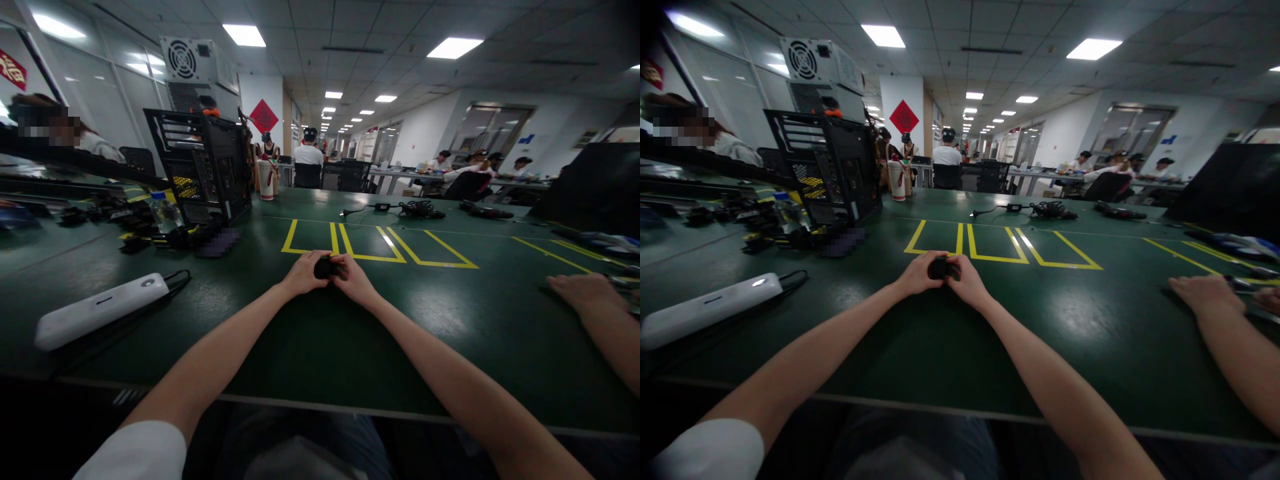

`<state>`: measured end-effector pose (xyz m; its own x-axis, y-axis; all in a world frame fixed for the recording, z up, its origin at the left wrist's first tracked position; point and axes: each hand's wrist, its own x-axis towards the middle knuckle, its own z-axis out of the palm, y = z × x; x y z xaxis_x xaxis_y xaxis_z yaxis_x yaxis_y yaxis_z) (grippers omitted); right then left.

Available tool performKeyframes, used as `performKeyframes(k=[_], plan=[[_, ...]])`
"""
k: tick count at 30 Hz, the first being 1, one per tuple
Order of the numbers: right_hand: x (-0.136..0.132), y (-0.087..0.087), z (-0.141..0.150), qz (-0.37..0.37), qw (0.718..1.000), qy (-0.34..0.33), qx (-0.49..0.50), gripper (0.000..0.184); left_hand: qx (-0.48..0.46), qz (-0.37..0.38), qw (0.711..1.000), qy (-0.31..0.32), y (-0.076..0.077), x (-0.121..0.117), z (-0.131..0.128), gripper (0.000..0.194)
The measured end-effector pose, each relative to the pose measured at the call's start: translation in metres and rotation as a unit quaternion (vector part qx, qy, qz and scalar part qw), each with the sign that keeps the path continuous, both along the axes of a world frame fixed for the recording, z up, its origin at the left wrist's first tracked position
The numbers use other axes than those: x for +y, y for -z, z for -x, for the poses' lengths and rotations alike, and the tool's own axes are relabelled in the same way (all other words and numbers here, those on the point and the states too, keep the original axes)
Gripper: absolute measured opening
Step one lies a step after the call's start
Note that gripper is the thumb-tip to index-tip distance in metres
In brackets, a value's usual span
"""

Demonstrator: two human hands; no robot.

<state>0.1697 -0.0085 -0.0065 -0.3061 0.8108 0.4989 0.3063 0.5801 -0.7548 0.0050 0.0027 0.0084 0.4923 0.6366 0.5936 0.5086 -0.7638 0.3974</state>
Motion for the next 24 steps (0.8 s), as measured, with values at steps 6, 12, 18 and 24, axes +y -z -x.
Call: performKeyframes(k=[6,12,18,24], plan=[[-0.008,-0.005,0.001,-0.072,0.994,0.033,-0.073,0.041,0.0,0.005,1.0,-0.002,0.001,0.002,-0.001,0.062],[-0.01,-0.006,-0.001,-0.085,0.989,0.054,-0.111,0.04,-0.007,0.009,1.0,0.0,0.001,0.004,0.0,0.06],[-0.011,-0.007,-0.002,-0.11,0.982,0.047,-0.147,0.043,-0.009,0.032,0.999,0.007,-0.002,0.005,0.002,0.059],[-0.011,-0.005,-0.002,-0.087,0.984,0.035,-0.15,0.045,-0.007,0.055,0.998,0.01,-0.004,0.004,0.003,0.058]])
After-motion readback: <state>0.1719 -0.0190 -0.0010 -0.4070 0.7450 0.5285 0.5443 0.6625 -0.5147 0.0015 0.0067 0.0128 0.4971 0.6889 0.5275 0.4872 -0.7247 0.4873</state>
